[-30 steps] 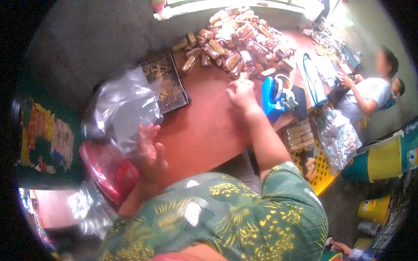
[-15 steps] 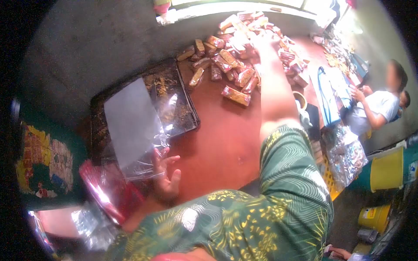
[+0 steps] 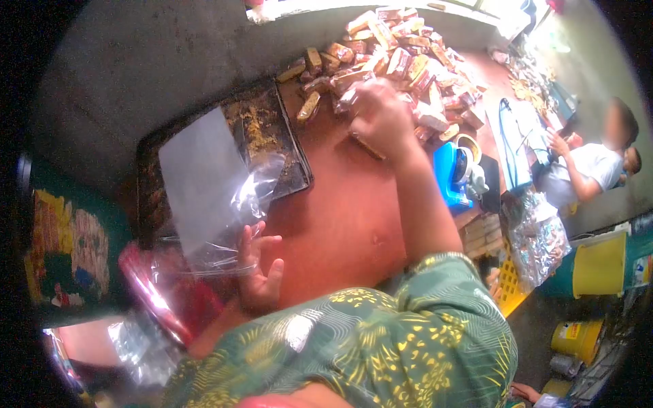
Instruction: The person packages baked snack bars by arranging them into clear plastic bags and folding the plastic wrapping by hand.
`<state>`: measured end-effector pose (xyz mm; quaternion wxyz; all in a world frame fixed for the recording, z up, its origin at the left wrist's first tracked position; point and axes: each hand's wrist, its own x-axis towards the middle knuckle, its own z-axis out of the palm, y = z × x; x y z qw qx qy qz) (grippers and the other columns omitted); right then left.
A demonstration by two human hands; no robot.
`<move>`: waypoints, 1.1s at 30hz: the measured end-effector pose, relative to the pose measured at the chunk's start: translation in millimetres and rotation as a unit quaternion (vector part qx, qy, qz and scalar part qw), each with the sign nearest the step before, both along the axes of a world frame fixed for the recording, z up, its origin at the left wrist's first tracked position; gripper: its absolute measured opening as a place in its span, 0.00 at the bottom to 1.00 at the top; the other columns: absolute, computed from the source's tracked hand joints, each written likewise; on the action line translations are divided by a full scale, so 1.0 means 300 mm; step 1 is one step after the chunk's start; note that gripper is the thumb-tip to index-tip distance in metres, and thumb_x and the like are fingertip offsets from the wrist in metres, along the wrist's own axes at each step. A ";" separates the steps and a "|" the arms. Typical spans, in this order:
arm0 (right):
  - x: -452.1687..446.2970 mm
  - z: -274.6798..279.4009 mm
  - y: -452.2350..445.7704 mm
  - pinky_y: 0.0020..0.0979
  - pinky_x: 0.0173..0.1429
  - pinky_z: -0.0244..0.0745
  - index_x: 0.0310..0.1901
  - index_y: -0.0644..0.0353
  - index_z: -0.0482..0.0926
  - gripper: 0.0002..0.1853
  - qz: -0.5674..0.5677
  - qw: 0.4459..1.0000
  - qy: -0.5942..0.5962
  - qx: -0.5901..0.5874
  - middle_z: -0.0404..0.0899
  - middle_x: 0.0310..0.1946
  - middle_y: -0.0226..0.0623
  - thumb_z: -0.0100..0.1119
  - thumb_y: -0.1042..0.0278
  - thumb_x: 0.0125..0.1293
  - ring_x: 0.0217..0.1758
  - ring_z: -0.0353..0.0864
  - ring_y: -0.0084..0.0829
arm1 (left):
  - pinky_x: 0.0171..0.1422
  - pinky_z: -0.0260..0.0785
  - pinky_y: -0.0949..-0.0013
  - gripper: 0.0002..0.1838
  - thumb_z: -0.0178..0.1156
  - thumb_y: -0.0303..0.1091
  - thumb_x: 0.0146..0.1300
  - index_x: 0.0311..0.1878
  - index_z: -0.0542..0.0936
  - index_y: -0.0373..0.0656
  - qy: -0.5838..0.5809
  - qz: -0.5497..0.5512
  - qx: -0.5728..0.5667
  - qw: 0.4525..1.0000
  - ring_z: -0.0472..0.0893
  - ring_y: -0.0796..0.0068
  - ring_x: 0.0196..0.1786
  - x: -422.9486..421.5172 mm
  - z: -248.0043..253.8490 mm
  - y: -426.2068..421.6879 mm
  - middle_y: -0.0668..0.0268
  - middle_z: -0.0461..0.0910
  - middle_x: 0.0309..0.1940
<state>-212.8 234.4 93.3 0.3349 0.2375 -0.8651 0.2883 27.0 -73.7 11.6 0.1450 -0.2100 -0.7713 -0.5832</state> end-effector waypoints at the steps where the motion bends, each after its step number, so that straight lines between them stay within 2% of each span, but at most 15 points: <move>1: 0.088 -0.023 -0.047 0.47 0.71 0.77 0.64 0.53 0.82 0.31 0.059 0.997 -0.043 0.029 0.82 0.57 0.46 0.68 0.71 0.54 0.63 0.81 0.50 | 0.87 0.43 0.45 0.50 0.62 0.25 0.70 0.88 0.43 0.42 0.014 0.004 -0.010 1.000 0.64 0.54 0.81 -0.003 -0.003 -0.006 0.52 0.81 0.61; 3: 0.282 -0.084 -0.124 0.48 0.73 0.75 0.65 0.52 0.82 0.31 0.122 0.976 -0.149 0.100 0.83 0.59 0.46 0.71 0.71 0.55 0.66 0.79 0.51 | 0.84 0.51 0.47 0.50 0.62 0.23 0.70 0.88 0.43 0.41 0.041 -0.023 -0.003 0.999 0.65 0.54 0.81 -0.007 -0.009 -0.006 0.52 0.71 0.68; 4: 0.344 -0.115 -0.143 0.47 0.75 0.73 0.66 0.54 0.81 0.30 0.126 0.959 -0.210 0.140 0.82 0.59 0.46 0.71 0.72 0.58 0.67 0.78 0.50 | 0.82 0.59 0.49 0.50 0.62 0.21 0.70 0.88 0.44 0.41 0.055 -0.054 0.014 0.997 0.65 0.55 0.81 -0.011 -0.013 -0.006 0.53 0.60 0.75; 6: 0.356 -0.107 -0.128 0.47 0.76 0.71 0.66 0.53 0.82 0.29 0.113 0.961 -0.235 0.092 0.81 0.62 0.46 0.73 0.68 0.60 0.69 0.77 0.51 | 0.79 0.68 0.52 0.50 0.61 0.19 0.70 0.88 0.44 0.41 0.073 -0.087 0.026 0.993 0.67 0.56 0.79 -0.011 -0.014 -0.006 0.54 0.51 0.82; 10: 0.192 -0.108 -0.017 0.48 0.74 0.73 0.65 0.53 0.83 0.26 0.009 0.985 -0.155 0.072 0.78 0.67 0.45 0.72 0.59 0.66 0.70 0.76 0.53 | 0.78 0.69 0.52 0.48 0.62 0.21 0.71 0.88 0.46 0.41 0.071 -0.082 0.035 0.993 0.72 0.59 0.73 0.017 0.003 0.010 0.53 0.54 0.81; 13: 0.109 -0.111 -0.031 0.49 0.73 0.74 0.65 0.50 0.83 0.25 -0.115 0.948 -0.251 0.157 0.78 0.64 0.44 0.72 0.59 0.66 0.68 0.77 0.54 | 0.77 0.70 0.53 0.47 0.63 0.22 0.71 0.87 0.48 0.40 0.069 -0.076 0.039 0.994 0.74 0.61 0.71 0.015 0.016 0.016 0.51 0.57 0.80; 14: 0.103 -0.117 -0.044 0.50 0.72 0.75 0.64 0.47 0.83 0.23 -0.136 0.934 -0.252 0.215 0.77 0.63 0.47 0.70 0.62 0.66 0.68 0.77 0.55 | 0.76 0.71 0.53 0.46 0.63 0.23 0.72 0.87 0.49 0.40 0.069 -0.072 0.036 0.994 0.75 0.61 0.70 0.014 0.020 0.010 0.51 0.59 0.79; 16: -0.006 -0.232 -0.036 0.50 0.72 0.75 0.63 0.51 0.83 0.24 -0.175 0.934 -0.233 0.208 0.75 0.65 0.51 0.69 0.62 0.64 0.67 0.78 0.56 | 0.76 0.71 0.54 0.45 0.63 0.23 0.72 0.87 0.51 0.39 0.078 -0.054 0.002 0.996 0.74 0.60 0.71 0.013 0.035 0.003 0.50 0.60 0.79; 22: -0.033 -0.055 -0.090 0.48 0.72 0.77 0.60 0.59 0.82 0.26 -0.148 0.841 -0.449 0.261 0.78 0.61 0.58 0.68 0.61 0.61 0.65 0.81 0.57 | 0.73 0.74 0.56 0.44 0.64 0.24 0.72 0.86 0.53 0.38 0.087 -0.051 0.023 0.995 0.73 0.57 0.74 0.002 0.006 0.009 0.49 0.60 0.78; 23: -0.040 -0.077 -0.052 0.47 0.65 0.79 0.53 0.61 0.82 0.21 -0.113 0.877 -0.413 0.217 0.81 0.52 0.55 0.70 0.62 0.60 0.58 0.83 0.54 | 0.73 0.75 0.56 0.43 0.64 0.24 0.72 0.86 0.54 0.38 0.096 -0.052 0.016 0.994 0.73 0.56 0.74 -0.002 0.005 0.007 0.48 0.61 0.78; 26: 0.076 -0.099 -0.011 0.45 0.62 0.77 0.40 0.65 0.80 0.16 -0.078 0.988 -0.129 -0.013 0.81 0.39 0.48 0.74 0.62 0.59 0.57 0.79 0.53 | 0.71 0.77 0.57 0.43 0.64 0.26 0.73 0.86 0.54 0.38 0.081 -0.066 0.051 0.993 0.74 0.57 0.73 -0.007 -0.015 0.017 0.48 0.61 0.78; 27: 0.133 -0.095 0.000 0.46 0.58 0.76 0.35 0.63 0.75 0.16 -0.049 0.998 -0.035 -0.019 0.77 0.41 0.49 0.75 0.64 0.59 0.50 0.76 0.50 | 0.70 0.77 0.57 0.43 0.64 0.27 0.73 0.86 0.54 0.38 0.086 -0.059 0.031 0.994 0.75 0.57 0.72 -0.004 -0.011 0.012 0.48 0.61 0.78; 28: 0.175 -0.144 0.022 0.49 0.60 0.73 0.33 0.62 0.73 0.17 -0.059 0.990 -0.087 -0.094 0.76 0.45 0.50 0.76 0.64 0.60 0.49 0.75 0.50 | 0.70 0.77 0.57 0.43 0.64 0.27 0.73 0.86 0.54 0.38 0.089 -0.052 0.010 0.995 0.75 0.58 0.72 -0.002 0.003 0.005 0.48 0.62 0.78; 30: 0.249 -0.257 0.073 0.43 0.59 0.76 0.38 0.63 0.77 0.15 -0.065 0.972 -0.179 -0.136 0.76 0.45 0.45 0.77 0.69 0.59 0.53 0.78 0.45 | 0.69 0.77 0.57 0.43 0.64 0.28 0.74 0.86 0.54 0.38 0.089 -0.049 0.001 0.995 0.76 0.59 0.70 0.002 0.002 0.005 0.47 0.62 0.78; 33: 0.390 -0.258 0.089 0.42 0.65 0.75 0.38 0.61 0.81 0.10 -0.125 0.987 -0.093 0.024 0.78 0.52 0.46 0.74 0.70 0.62 0.55 0.80 0.47 | 0.69 0.77 0.58 0.43 0.65 0.29 0.73 0.86 0.54 0.37 0.082 -0.054 0.022 0.995 0.78 0.60 0.67 -0.004 -0.006 0.017 0.48 0.62 0.78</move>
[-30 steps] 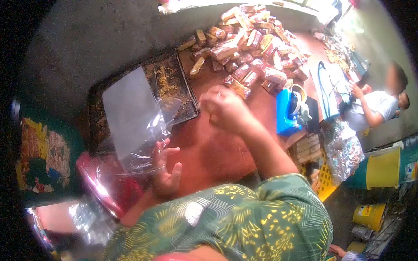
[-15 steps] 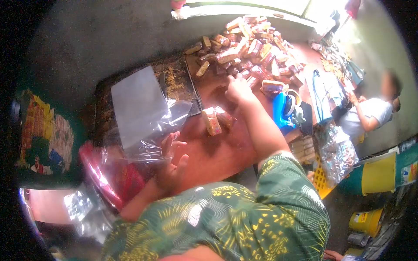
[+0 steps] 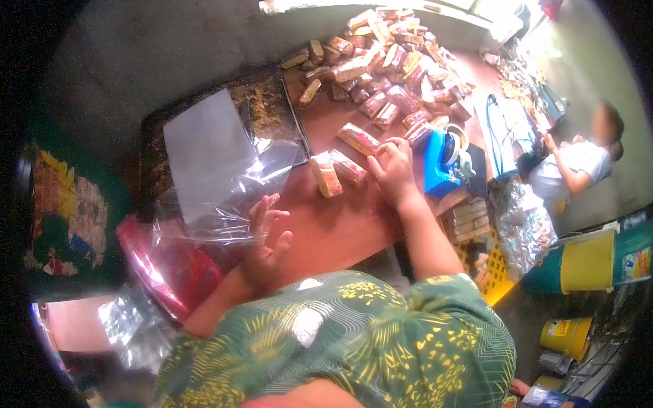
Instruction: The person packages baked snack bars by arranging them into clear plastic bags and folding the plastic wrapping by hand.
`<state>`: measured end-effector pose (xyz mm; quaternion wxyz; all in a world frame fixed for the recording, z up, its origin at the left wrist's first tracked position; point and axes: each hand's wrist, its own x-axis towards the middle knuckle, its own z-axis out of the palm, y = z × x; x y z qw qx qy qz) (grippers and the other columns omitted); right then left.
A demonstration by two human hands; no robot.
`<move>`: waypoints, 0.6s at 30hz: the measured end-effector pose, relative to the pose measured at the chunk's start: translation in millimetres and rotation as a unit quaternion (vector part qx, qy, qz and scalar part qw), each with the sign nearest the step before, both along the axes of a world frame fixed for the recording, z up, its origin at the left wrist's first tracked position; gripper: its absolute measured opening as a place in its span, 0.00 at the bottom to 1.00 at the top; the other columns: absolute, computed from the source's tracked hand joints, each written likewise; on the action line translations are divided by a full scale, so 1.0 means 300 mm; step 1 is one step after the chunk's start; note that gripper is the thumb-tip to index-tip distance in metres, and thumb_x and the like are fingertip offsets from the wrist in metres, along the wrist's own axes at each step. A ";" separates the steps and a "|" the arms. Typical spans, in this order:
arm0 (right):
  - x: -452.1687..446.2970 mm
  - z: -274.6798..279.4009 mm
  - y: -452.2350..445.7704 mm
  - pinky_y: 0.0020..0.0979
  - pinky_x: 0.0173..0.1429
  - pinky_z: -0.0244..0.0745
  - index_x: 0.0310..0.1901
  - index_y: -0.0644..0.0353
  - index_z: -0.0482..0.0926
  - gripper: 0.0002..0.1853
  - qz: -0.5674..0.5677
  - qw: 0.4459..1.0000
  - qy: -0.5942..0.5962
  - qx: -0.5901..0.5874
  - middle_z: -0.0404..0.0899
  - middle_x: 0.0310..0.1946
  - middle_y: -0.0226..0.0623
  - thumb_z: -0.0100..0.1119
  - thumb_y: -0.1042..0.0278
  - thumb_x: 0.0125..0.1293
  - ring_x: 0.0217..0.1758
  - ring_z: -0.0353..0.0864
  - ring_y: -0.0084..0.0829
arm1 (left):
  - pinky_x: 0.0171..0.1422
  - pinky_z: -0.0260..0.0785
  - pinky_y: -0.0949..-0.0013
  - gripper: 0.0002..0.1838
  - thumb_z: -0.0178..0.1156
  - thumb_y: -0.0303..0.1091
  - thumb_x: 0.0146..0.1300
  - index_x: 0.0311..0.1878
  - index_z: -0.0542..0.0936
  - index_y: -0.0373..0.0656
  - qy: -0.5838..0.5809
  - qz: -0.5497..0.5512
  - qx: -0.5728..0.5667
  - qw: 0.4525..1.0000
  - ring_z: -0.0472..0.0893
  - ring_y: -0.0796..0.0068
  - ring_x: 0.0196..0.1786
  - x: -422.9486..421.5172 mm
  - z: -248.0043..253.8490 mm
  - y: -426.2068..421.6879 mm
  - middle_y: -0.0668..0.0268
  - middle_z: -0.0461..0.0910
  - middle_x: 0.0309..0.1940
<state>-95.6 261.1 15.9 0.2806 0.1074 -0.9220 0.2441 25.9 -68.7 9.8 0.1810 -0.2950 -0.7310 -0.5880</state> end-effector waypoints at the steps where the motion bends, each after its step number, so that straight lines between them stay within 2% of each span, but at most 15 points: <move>1: 0.024 0.005 -0.016 0.42 0.66 0.75 0.39 0.61 0.82 0.09 0.027 0.999 0.005 -0.022 0.79 0.52 0.46 0.74 0.70 0.62 0.56 0.80 0.47 | 0.69 0.76 0.57 0.43 0.65 0.28 0.73 0.86 0.54 0.37 -0.006 -0.002 -0.001 1.000 0.78 0.61 0.66 0.002 0.002 -0.001 0.48 0.62 0.78; 3: 0.068 0.006 -0.041 0.42 0.66 0.75 0.40 0.61 0.83 0.09 0.081 0.994 0.012 -0.068 0.80 0.54 0.46 0.74 0.70 0.63 0.57 0.80 0.48 | 0.69 0.76 0.58 0.43 0.65 0.27 0.73 0.85 0.55 0.36 -0.020 0.001 -0.003 1.000 0.79 0.61 0.65 0.012 0.009 -0.003 0.49 0.63 0.78; 5: 0.115 0.048 -0.103 0.45 0.67 0.76 0.45 0.61 0.82 0.12 0.166 0.979 -0.081 -0.086 0.83 0.53 0.45 0.75 0.69 0.64 0.61 0.80 0.49 | 0.70 0.75 0.58 0.42 0.65 0.26 0.72 0.85 0.55 0.36 -0.029 0.010 -0.005 1.000 0.79 0.62 0.64 0.015 0.020 -0.003 0.50 0.63 0.77; 7: 0.109 0.038 -0.131 0.41 0.67 0.77 0.48 0.61 0.80 0.13 0.162 0.981 -0.091 -0.055 0.84 0.50 0.44 0.73 0.74 0.64 0.59 0.82 0.45 | 0.70 0.74 0.59 0.42 0.65 0.24 0.72 0.84 0.56 0.37 -0.044 0.002 0.006 0.999 0.79 0.62 0.64 0.018 0.019 -0.003 0.50 0.63 0.77; 10: 0.120 0.140 -0.168 0.36 0.63 0.78 0.49 0.62 0.79 0.13 0.105 0.923 -0.266 -0.257 0.84 0.48 0.43 0.70 0.78 0.64 0.54 0.84 0.39 | 0.70 0.74 0.59 0.42 0.65 0.23 0.71 0.84 0.57 0.37 -0.035 0.001 -0.003 0.999 0.78 0.61 0.65 0.012 0.025 -0.011 0.50 0.63 0.77; 11: 0.022 -0.021 -0.084 0.32 0.58 0.79 0.49 0.62 0.79 0.13 0.164 0.944 -0.138 -0.253 0.83 0.45 0.42 0.67 0.81 0.64 0.48 0.84 0.35 | 0.70 0.74 0.58 0.42 0.64 0.23 0.71 0.84 0.57 0.37 -0.030 0.004 -0.009 0.999 0.78 0.61 0.65 0.012 0.029 -0.013 0.50 0.63 0.77; 13: 0.007 0.100 -0.075 0.34 0.56 0.79 0.49 0.62 0.78 0.13 0.107 0.983 -0.042 -0.143 0.82 0.43 0.42 0.65 0.82 0.64 0.47 0.84 0.35 | 0.70 0.75 0.58 0.41 0.64 0.22 0.71 0.84 0.57 0.37 -0.018 0.005 -0.015 1.000 0.77 0.61 0.67 0.008 0.035 -0.016 0.50 0.63 0.77; 15: -0.064 0.098 -0.037 0.40 0.57 0.80 0.50 0.61 0.77 0.15 0.062 0.996 -0.041 -0.052 0.82 0.42 0.48 0.71 0.76 0.64 0.46 0.84 0.46 | 0.70 0.75 0.58 0.41 0.64 0.22 0.71 0.84 0.58 0.37 -0.001 -0.004 -0.014 1.000 0.77 0.61 0.68 0.003 0.042 -0.012 0.50 0.64 0.77; 18: -0.119 0.058 -0.025 0.44 0.58 0.79 0.51 0.57 0.73 0.21 0.014 0.985 -0.165 -0.047 0.84 0.45 0.56 0.77 0.68 0.64 0.52 0.86 0.54 | 0.70 0.75 0.59 0.41 0.64 0.22 0.71 0.84 0.58 0.37 -0.013 -0.015 0.006 1.000 0.77 0.60 0.68 0.005 0.017 0.000 0.50 0.63 0.78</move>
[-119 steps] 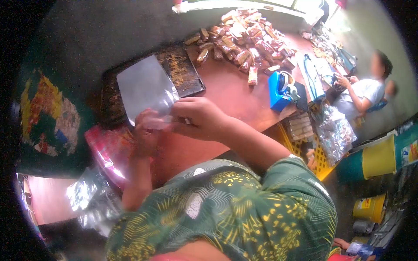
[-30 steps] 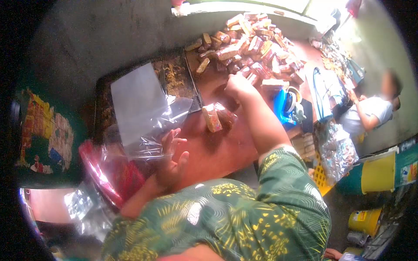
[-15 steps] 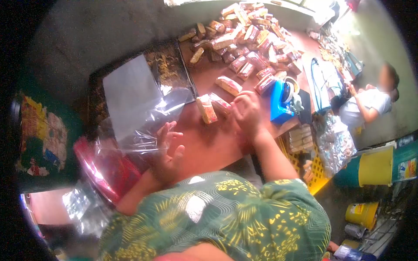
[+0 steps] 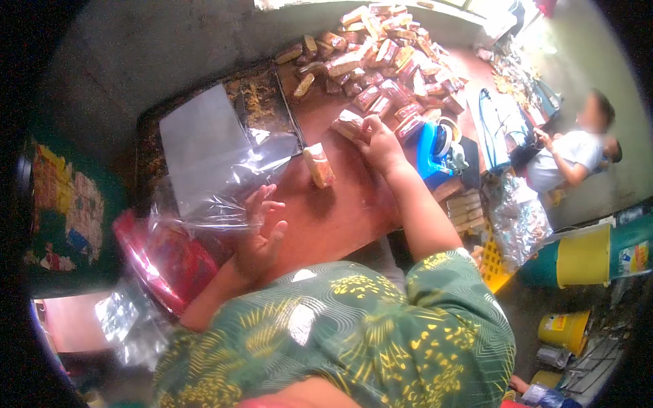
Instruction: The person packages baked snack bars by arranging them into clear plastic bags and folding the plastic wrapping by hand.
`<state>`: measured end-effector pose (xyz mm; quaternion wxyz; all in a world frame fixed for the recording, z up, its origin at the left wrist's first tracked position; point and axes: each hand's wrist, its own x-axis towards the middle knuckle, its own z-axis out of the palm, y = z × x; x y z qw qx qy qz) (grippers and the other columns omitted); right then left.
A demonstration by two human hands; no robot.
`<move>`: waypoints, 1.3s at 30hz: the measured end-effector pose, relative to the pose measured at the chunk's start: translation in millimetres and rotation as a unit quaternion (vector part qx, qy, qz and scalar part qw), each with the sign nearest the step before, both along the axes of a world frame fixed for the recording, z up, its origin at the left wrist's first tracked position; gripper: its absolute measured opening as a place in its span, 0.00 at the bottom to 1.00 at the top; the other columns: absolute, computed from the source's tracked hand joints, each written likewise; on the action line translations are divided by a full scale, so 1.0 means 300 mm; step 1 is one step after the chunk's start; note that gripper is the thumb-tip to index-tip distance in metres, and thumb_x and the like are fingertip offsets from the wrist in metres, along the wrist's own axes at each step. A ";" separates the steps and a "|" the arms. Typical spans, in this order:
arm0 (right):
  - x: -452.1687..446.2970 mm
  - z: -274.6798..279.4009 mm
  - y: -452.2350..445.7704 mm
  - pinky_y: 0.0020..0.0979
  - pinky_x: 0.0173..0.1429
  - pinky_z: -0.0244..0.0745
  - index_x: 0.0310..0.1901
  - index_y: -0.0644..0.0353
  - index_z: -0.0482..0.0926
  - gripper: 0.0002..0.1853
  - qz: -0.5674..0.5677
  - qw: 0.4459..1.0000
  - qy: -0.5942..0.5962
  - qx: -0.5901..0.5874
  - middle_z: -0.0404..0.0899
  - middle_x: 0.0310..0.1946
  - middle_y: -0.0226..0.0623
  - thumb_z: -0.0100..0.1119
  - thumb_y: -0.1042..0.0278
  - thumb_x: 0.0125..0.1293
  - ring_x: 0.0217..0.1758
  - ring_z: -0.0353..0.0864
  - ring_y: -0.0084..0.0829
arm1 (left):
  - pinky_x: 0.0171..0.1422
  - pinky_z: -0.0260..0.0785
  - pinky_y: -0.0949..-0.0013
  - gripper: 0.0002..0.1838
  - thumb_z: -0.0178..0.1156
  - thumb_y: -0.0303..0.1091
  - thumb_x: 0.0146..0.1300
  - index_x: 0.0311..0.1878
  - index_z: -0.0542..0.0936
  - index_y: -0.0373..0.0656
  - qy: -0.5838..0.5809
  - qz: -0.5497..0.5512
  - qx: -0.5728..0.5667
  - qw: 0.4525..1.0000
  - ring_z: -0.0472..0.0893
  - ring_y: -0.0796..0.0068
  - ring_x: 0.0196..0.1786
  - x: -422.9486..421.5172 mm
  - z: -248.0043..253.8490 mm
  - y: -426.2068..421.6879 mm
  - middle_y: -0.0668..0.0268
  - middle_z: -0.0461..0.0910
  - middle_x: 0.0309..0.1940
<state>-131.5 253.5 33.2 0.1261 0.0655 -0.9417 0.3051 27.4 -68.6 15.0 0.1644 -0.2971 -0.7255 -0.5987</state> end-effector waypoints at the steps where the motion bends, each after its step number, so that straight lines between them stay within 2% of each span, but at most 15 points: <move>1: -0.005 0.016 0.000 0.45 0.58 0.79 0.51 0.56 0.73 0.22 0.002 1.000 -0.021 0.009 0.84 0.46 0.56 0.77 0.67 0.64 0.52 0.86 0.55 | 0.70 0.75 0.58 0.41 0.64 0.22 0.71 0.84 0.58 0.37 0.006 0.003 0.000 1.000 0.76 0.61 0.69 -0.002 0.001 0.001 0.50 0.64 0.77; 4: 0.004 0.060 -0.010 0.44 0.55 0.80 0.50 0.56 0.72 0.23 0.015 0.998 -0.048 -0.025 0.85 0.43 0.53 0.80 0.67 0.62 0.47 0.87 0.52 | 0.71 0.75 0.58 0.42 0.65 0.23 0.72 0.84 0.57 0.37 -0.012 0.003 0.005 1.000 0.76 0.61 0.71 0.008 0.007 -0.007 0.51 0.67 0.76; 7: 0.097 0.078 -0.056 0.39 0.50 0.81 0.49 0.57 0.71 0.24 0.106 0.985 0.114 -0.074 0.84 0.41 0.48 0.81 0.70 0.61 0.44 0.86 0.43 | 0.71 0.75 0.57 0.43 0.67 0.27 0.73 0.85 0.55 0.37 -0.091 -0.020 0.048 0.994 0.76 0.62 0.71 0.000 -0.012 -0.019 0.52 0.70 0.74; 9: 0.218 0.157 -0.157 0.35 0.48 0.83 0.47 0.62 0.79 0.14 0.231 0.948 0.185 -0.119 0.86 0.41 0.42 0.70 0.82 0.61 0.41 0.87 0.36 | 0.71 0.75 0.57 0.45 0.68 0.31 0.74 0.85 0.53 0.36 -0.164 -0.041 0.097 0.981 0.77 0.64 0.70 0.000 -0.033 -0.015 0.52 0.71 0.73; 12: 0.336 0.116 -0.232 0.41 0.55 0.82 0.43 0.56 0.82 0.11 0.393 0.915 0.093 0.007 0.88 0.45 0.37 0.71 0.73 0.59 0.51 0.87 0.43 | 0.70 0.76 0.58 0.46 0.70 0.33 0.74 0.85 0.51 0.35 -0.318 -0.138 0.326 0.880 0.80 0.67 0.65 0.000 -0.042 0.019 0.53 0.74 0.70; 15: 0.418 0.082 -0.279 0.45 0.62 0.79 0.43 0.52 0.80 0.12 0.402 0.908 0.115 -0.020 0.86 0.55 0.35 0.75 0.64 0.62 0.58 0.85 0.41 | 0.68 0.78 0.60 0.47 0.71 0.32 0.73 0.84 0.51 0.35 -0.405 -0.127 0.146 0.893 0.82 0.67 0.62 -0.009 -0.019 -0.002 0.55 0.77 0.65; 19: 0.365 0.079 -0.218 0.46 0.70 0.73 0.51 0.50 0.82 0.18 0.306 0.937 0.170 -0.009 0.80 0.63 0.40 0.77 0.67 0.61 0.64 0.81 0.44 | 0.65 0.79 0.63 0.48 0.76 0.31 0.67 0.83 0.57 0.37 -0.194 0.008 -0.016 0.981 0.83 0.66 0.61 -0.002 -0.025 0.010 0.56 0.78 0.61; 20: 0.355 0.070 -0.220 0.46 0.71 0.73 0.48 0.52 0.83 0.15 0.231 0.952 0.190 0.057 0.79 0.63 0.43 0.76 0.71 0.61 0.65 0.80 0.47 | 0.68 0.78 0.57 0.49 0.78 0.33 0.63 0.82 0.59 0.38 -0.220 0.012 0.010 0.975 0.83 0.58 0.64 0.002 -0.032 0.015 0.51 0.77 0.65; 23: 0.213 -0.083 -0.128 0.45 0.73 0.73 0.47 0.56 0.84 0.12 0.187 0.979 0.057 -0.059 0.80 0.61 0.46 0.74 0.73 0.62 0.66 0.79 0.51 | 0.74 0.72 0.51 0.51 0.79 0.38 0.61 0.82 0.60 0.39 -0.029 0.097 -0.233 0.967 0.78 0.46 0.69 -0.007 -0.022 -0.001 0.47 0.74 0.72; 25: 0.155 -0.064 -0.080 0.45 0.74 0.73 0.47 0.59 0.84 0.12 0.130 0.990 0.030 -0.052 0.80 0.61 0.48 0.72 0.76 0.62 0.65 0.79 0.53 | 0.78 0.66 0.46 0.53 0.79 0.42 0.59 0.82 0.60 0.39 -0.032 0.076 -0.230 0.970 0.73 0.40 0.72 -0.012 -0.057 -0.003 0.47 0.68 0.78; 28: 0.044 -0.006 0.029 0.46 0.70 0.75 0.49 0.64 0.84 0.16 0.042 0.983 0.178 0.010 0.84 0.53 0.49 0.75 0.67 0.63 0.62 0.81 0.52 | 0.79 0.62 0.43 0.53 0.79 0.44 0.59 0.82 0.60 0.38 -0.025 0.071 -0.252 0.965 0.71 0.42 0.74 -0.007 -0.040 0.000 0.47 0.67 0.78; 31: -0.047 -0.072 0.169 0.54 0.74 0.69 0.64 0.57 0.80 0.28 -0.149 0.973 0.128 0.124 0.74 0.67 0.58 0.71 0.54 0.66 0.67 0.75 0.61 | 0.80 0.58 0.41 0.54 0.79 0.46 0.59 0.82 0.59 0.39 -0.027 0.072 -0.282 0.957 0.67 0.42 0.76 -0.007 -0.019 0.003 0.47 0.66 0.78; 33: -0.100 -0.131 0.199 0.54 0.76 0.66 0.58 0.57 0.84 0.22 -0.203 0.928 0.169 0.264 0.78 0.63 0.54 0.71 0.57 0.65 0.67 0.76 0.56 | 0.80 0.56 0.39 0.55 0.79 0.47 0.58 0.82 0.59 0.39 -0.056 0.066 -0.296 0.951 0.66 0.43 0.77 -0.010 -0.034 0.002 0.46 0.65 0.78; 36: -0.110 -0.135 0.223 0.53 0.77 0.63 0.47 0.57 0.87 0.14 -0.153 0.968 0.112 0.166 0.83 0.56 0.47 0.71 0.60 0.62 0.67 0.77 0.50 | 0.81 0.57 0.41 0.57 0.79 0.46 0.58 0.84 0.56 0.40 -0.052 0.068 -0.287 0.954 0.66 0.41 0.76 -0.007 -0.033 -0.002 0.45 0.65 0.77; 39: -0.081 -0.134 0.249 0.43 0.54 0.80 0.39 0.59 0.85 0.08 -0.128 0.979 0.158 -0.023 0.84 0.44 0.43 0.72 0.71 0.58 0.48 0.84 0.42 | 0.82 0.56 0.44 0.62 0.79 0.39 0.58 0.88 0.48 0.42 -0.115 0.049 -0.229 0.965 0.67 0.44 0.77 -0.006 -0.027 -0.004 0.48 0.67 0.75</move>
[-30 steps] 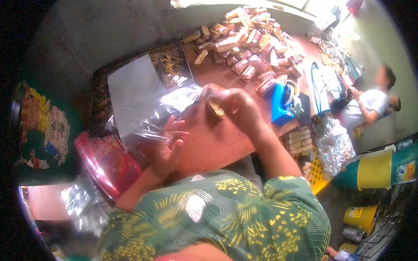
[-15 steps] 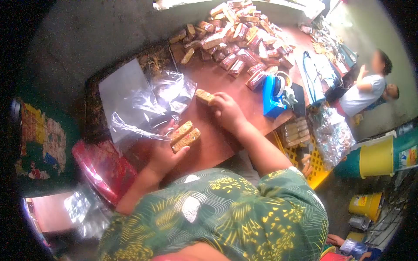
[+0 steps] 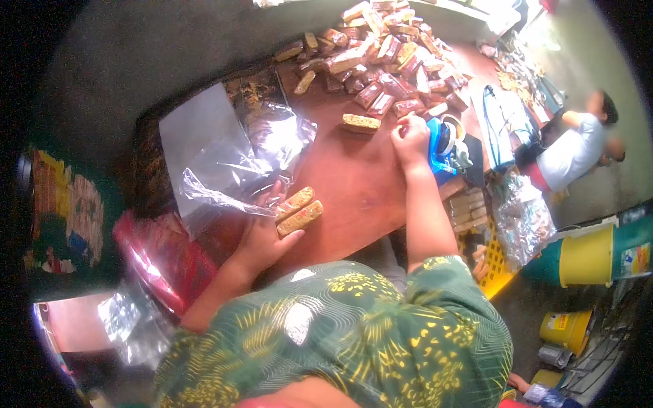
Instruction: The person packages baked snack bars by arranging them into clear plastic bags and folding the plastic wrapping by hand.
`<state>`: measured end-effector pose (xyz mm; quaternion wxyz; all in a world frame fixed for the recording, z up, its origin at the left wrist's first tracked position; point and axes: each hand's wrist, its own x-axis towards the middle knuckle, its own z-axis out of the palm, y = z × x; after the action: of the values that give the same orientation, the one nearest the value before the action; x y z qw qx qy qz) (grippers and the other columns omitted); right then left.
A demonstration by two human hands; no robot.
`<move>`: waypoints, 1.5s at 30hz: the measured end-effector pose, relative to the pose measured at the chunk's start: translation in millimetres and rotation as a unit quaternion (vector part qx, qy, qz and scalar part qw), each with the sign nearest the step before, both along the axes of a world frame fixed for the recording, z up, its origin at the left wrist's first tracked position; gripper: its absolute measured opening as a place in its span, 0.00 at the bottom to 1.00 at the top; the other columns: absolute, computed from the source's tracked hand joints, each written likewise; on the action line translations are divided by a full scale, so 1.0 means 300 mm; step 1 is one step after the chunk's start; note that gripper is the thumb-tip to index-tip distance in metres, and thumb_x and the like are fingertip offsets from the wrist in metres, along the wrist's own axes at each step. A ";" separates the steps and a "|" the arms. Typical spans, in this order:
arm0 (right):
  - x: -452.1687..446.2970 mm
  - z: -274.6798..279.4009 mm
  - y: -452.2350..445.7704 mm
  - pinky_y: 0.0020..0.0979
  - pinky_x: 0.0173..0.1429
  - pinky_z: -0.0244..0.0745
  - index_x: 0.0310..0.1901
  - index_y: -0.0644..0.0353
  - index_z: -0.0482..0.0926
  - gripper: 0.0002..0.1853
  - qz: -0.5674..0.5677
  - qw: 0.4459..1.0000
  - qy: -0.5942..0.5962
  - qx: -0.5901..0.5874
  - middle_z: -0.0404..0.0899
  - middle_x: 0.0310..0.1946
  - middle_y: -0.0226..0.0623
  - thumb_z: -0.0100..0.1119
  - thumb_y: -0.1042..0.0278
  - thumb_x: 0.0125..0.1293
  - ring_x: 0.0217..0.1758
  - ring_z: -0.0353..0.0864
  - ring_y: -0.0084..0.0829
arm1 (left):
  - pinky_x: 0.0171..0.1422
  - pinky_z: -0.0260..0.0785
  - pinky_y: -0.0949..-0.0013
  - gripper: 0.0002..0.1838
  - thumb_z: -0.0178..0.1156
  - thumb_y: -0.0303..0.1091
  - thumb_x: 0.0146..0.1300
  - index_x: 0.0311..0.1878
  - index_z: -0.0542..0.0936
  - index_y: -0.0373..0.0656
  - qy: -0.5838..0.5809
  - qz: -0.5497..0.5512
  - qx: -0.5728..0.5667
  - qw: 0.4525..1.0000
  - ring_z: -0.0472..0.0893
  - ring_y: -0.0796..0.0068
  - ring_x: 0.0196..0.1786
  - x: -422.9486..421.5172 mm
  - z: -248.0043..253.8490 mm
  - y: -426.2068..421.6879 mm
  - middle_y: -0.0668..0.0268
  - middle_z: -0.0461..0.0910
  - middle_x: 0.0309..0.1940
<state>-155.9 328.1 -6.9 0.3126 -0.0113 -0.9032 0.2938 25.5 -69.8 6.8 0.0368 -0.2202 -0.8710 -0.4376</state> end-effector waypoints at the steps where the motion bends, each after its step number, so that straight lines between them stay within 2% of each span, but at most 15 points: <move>1: 0.026 -0.010 -0.003 0.39 0.51 0.81 0.43 0.61 0.84 0.11 0.021 0.999 0.039 -0.016 0.84 0.45 0.41 0.73 0.70 0.60 0.44 0.84 0.37 | 0.82 0.56 0.44 0.62 0.79 0.39 0.58 0.88 0.48 0.42 0.011 0.000 -0.001 1.000 0.67 0.44 0.77 -0.001 -0.003 -0.002 0.48 0.67 0.75; 2: 0.060 -0.025 -0.007 0.34 0.47 0.82 0.47 0.63 0.83 0.13 0.041 0.996 0.078 -0.032 0.83 0.46 0.39 0.73 0.70 0.63 0.41 0.84 0.32 | 0.82 0.57 0.44 0.62 0.79 0.39 0.58 0.88 0.47 0.42 0.022 0.000 -0.002 1.000 0.67 0.44 0.77 -0.003 -0.007 -0.001 0.48 0.67 0.75; 4: 0.184 0.111 -0.077 0.33 0.52 0.83 0.52 0.64 0.82 0.14 0.122 0.906 -0.139 -0.380 0.83 0.52 0.39 0.70 0.73 0.66 0.45 0.85 0.31 | 0.83 0.57 0.44 0.63 0.79 0.39 0.58 0.88 0.46 0.41 0.036 0.002 -0.004 0.999 0.67 0.44 0.77 -0.007 -0.022 -0.001 0.48 0.67 0.75; 8: 0.237 0.194 -0.074 0.27 0.58 0.82 0.58 0.62 0.83 0.17 0.167 0.977 -0.094 -0.099 0.81 0.57 0.35 0.60 0.82 0.68 0.56 0.82 0.26 | 0.80 0.61 0.45 0.65 0.81 0.38 0.57 0.88 0.45 0.43 0.050 0.015 -0.005 0.999 0.69 0.45 0.75 -0.006 -0.023 0.004 0.47 0.70 0.71; 12: 0.194 0.251 -0.127 0.41 0.70 0.76 0.63 0.61 0.82 0.20 0.249 0.958 -0.061 0.127 0.83 0.58 0.43 0.58 0.78 0.69 0.63 0.82 0.44 | 0.76 0.67 0.49 0.67 0.82 0.37 0.55 0.89 0.43 0.45 0.024 0.016 0.020 0.999 0.74 0.48 0.71 -0.011 -0.026 0.003 0.51 0.74 0.66; 16: 0.133 0.140 -0.095 0.43 0.71 0.75 0.63 0.63 0.82 0.20 0.178 0.955 -0.206 0.116 0.83 0.58 0.47 0.65 0.64 0.74 0.63 0.82 0.49 | 0.77 0.67 0.50 0.67 0.82 0.36 0.55 0.89 0.44 0.45 0.013 0.006 0.026 1.000 0.76 0.51 0.70 0.000 -0.007 -0.004 0.51 0.76 0.65; 20: 0.183 0.077 -0.071 0.35 0.61 0.79 0.60 0.62 0.79 0.20 0.186 0.944 -0.263 -0.073 0.85 0.50 0.41 0.73 0.69 0.70 0.53 0.85 0.34 | 0.77 0.69 0.54 0.64 0.81 0.34 0.58 0.88 0.46 0.41 -0.046 0.002 0.081 0.996 0.77 0.57 0.71 -0.009 0.016 -0.010 0.54 0.77 0.65; 22: 0.253 0.089 -0.103 0.30 0.55 0.79 0.57 0.59 0.76 0.21 0.186 0.954 -0.225 -0.067 0.83 0.47 0.35 0.76 0.72 0.67 0.49 0.82 0.26 | 0.78 0.68 0.56 0.62 0.81 0.33 0.59 0.87 0.47 0.40 -0.209 0.008 0.252 0.945 0.77 0.60 0.71 -0.013 0.050 -0.008 0.56 0.78 0.65; 26: 0.330 0.012 -0.118 0.35 0.55 0.81 0.57 0.58 0.78 0.22 0.170 0.966 -0.161 -0.108 0.86 0.44 0.41 0.78 0.69 0.65 0.49 0.85 0.33 | 0.69 0.75 0.65 0.46 0.65 0.47 0.75 0.85 0.53 0.38 -0.350 -0.076 0.619 0.698 0.81 0.70 0.67 -0.027 0.083 -0.012 0.61 0.77 0.69; 30: 0.347 -0.009 -0.126 0.32 0.53 0.80 0.58 0.57 0.78 0.22 0.168 0.970 -0.143 -0.102 0.84 0.44 0.37 0.77 0.71 0.65 0.48 0.83 0.26 | 0.68 0.75 0.64 0.46 0.60 0.52 0.78 0.86 0.50 0.38 -0.372 -0.123 0.654 0.648 0.80 0.72 0.69 -0.016 0.041 -0.040 0.63 0.73 0.75; 33: 0.357 0.011 -0.136 0.29 0.50 0.79 0.59 0.58 0.79 0.21 0.224 0.921 -0.226 -0.223 0.84 0.44 0.32 0.74 0.74 0.67 0.47 0.82 0.23 | 0.69 0.75 0.61 0.46 0.63 0.45 0.78 0.86 0.49 0.38 -0.332 -0.099 0.673 0.654 0.81 0.71 0.67 -0.026 0.055 -0.032 0.62 0.73 0.74; 36: 0.409 0.056 -0.185 0.27 0.50 0.78 0.58 0.58 0.80 0.18 0.330 0.842 -0.321 -0.282 0.82 0.46 0.28 0.68 0.81 0.67 0.47 0.81 0.22 | 0.77 0.70 0.63 0.45 0.66 0.34 0.75 0.87 0.51 0.43 -0.124 0.002 0.464 0.877 0.78 0.70 0.71 -0.035 0.001 -0.016 0.59 0.76 0.71; 37: 0.422 0.095 -0.215 0.28 0.51 0.79 0.57 0.58 0.81 0.20 0.397 0.856 -0.281 -0.176 0.82 0.48 0.31 0.68 0.82 0.64 0.49 0.81 0.25 | 0.77 0.68 0.64 0.52 0.69 0.27 0.70 0.88 0.45 0.43 -0.114 0.005 0.460 0.880 0.78 0.67 0.71 -0.040 -0.009 -0.001 0.58 0.77 0.67; 41: 0.495 0.165 -0.345 0.36 0.65 0.79 0.56 0.59 0.83 0.24 0.490 0.828 -0.269 -0.042 0.80 0.55 0.40 0.74 0.81 0.57 0.59 0.83 0.38 | 0.73 0.72 0.54 0.59 0.76 0.37 0.65 0.89 0.43 0.45 -0.030 0.009 0.104 0.994 0.81 0.51 0.66 -0.027 -0.005 -0.022 0.49 0.80 0.63; 45: 0.504 0.114 -0.381 0.34 0.53 0.79 0.52 0.57 0.82 0.24 0.484 0.844 -0.218 -0.083 0.79 0.51 0.38 0.72 0.84 0.52 0.48 0.81 0.35 | 0.78 0.67 0.49 0.66 0.78 0.52 0.62 0.89 0.40 0.43 -0.109 -0.049 0.165 0.979 0.74 0.41 0.74 -0.025 -0.014 -0.027 0.44 0.73 0.72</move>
<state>-4.8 213.7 27.4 -0.0760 0.3372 -0.8110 0.4720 17.9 -77.9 2.7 -0.0435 -0.2043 -0.7738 -0.5980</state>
